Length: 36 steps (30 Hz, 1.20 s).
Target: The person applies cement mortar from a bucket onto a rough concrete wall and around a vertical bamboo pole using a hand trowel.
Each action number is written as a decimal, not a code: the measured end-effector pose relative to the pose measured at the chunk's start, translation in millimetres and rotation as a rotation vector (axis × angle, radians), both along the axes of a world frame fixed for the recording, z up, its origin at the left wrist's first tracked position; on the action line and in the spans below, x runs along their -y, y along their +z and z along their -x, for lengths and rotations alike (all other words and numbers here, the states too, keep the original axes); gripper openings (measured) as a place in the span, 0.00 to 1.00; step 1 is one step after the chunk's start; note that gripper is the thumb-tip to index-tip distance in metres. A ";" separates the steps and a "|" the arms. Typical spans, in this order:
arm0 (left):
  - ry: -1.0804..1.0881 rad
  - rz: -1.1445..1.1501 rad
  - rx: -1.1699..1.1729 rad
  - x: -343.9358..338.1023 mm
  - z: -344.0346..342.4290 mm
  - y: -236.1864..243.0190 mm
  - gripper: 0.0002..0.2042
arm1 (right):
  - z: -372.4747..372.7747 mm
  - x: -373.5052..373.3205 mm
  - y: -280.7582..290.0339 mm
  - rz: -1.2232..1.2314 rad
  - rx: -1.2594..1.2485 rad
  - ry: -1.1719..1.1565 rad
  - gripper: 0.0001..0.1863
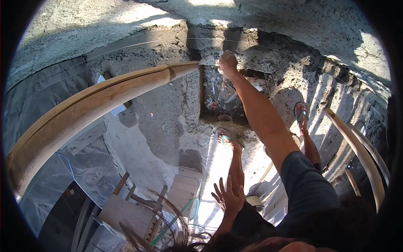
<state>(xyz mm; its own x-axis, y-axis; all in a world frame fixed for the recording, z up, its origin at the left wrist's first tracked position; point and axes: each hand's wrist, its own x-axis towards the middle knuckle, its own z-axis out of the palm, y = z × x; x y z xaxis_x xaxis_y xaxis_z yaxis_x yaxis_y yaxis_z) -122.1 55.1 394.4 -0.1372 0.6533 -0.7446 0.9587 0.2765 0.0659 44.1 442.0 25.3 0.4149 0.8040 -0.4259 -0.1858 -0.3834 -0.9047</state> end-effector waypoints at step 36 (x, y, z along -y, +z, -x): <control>-0.166 0.157 0.794 4.8 -181.4 -307.0 0.22 | -269.3 436.8 307.9 0.774 0.454 0.344 0.20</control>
